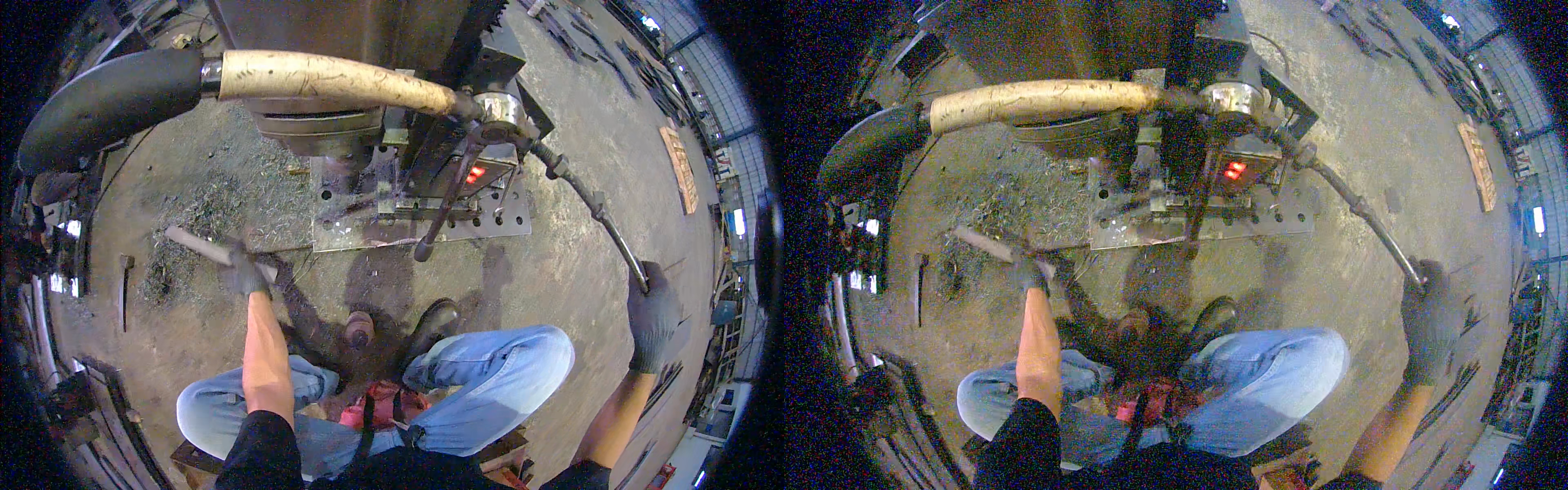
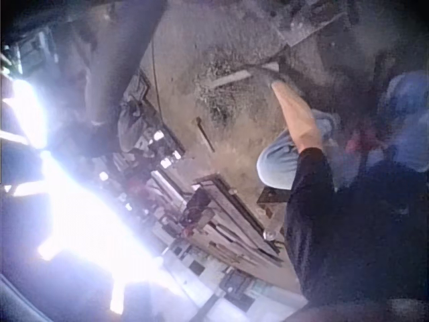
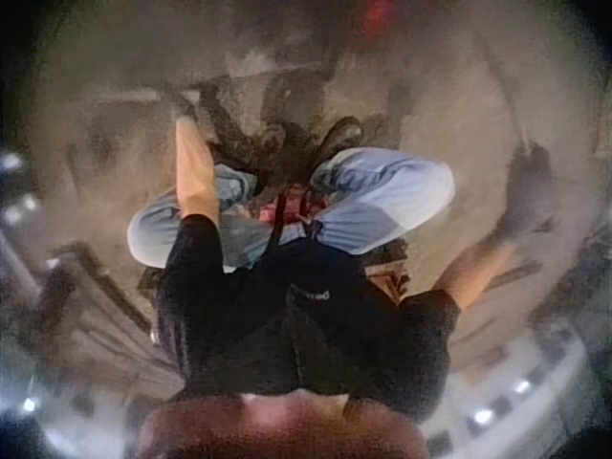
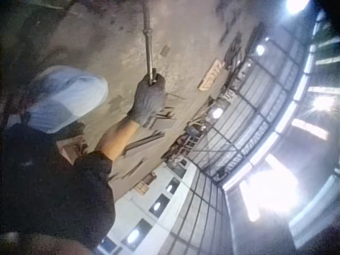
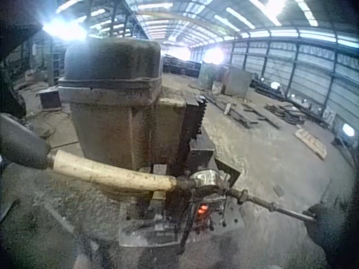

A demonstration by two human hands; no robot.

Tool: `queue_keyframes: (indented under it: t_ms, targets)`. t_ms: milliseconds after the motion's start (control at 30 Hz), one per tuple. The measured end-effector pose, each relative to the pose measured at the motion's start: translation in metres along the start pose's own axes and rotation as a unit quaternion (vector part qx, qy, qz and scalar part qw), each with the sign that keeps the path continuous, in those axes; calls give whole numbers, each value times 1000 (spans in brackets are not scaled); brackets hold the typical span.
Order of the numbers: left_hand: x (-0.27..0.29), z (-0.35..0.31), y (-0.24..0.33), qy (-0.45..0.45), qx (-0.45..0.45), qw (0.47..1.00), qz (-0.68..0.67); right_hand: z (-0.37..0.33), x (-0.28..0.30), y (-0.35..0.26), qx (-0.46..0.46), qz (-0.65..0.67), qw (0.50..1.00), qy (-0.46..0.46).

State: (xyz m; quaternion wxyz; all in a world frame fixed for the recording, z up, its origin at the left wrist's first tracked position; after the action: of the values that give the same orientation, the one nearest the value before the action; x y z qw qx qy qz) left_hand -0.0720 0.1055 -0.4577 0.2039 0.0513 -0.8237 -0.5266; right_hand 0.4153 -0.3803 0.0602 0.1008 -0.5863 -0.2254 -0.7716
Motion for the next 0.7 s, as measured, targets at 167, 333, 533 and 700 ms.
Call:
queue_keyframes:
  t_ms: [167,333,533,700]
  targets:
    - [-67,-104,64,-105,35,961,-253,-8,-2,3,-33,-9,999,-28]
    - [-125,-147,52,-161,28,981,-108,-4,3,0,-46,-3,998,-36]
    - [-170,-200,31,-299,-7,954,22,-1,7,-8,-49,-3,999,-19]
    - [-159,-246,45,-405,-44,913,40,-5,2,1,-53,-5,999,-8]
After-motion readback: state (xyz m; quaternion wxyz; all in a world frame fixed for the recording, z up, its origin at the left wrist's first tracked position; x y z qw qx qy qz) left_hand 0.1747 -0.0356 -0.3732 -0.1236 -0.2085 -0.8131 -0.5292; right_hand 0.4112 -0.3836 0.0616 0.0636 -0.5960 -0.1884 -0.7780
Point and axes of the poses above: each hand's wrist, its own z-axis towards the middle knuckle, its own x-axis out of the back of the hand, y = z × x, the point moved 6 cm from there along z, towards the middle knuckle, and after that the axes turned 1 degree about y, right-handed, at the moved point
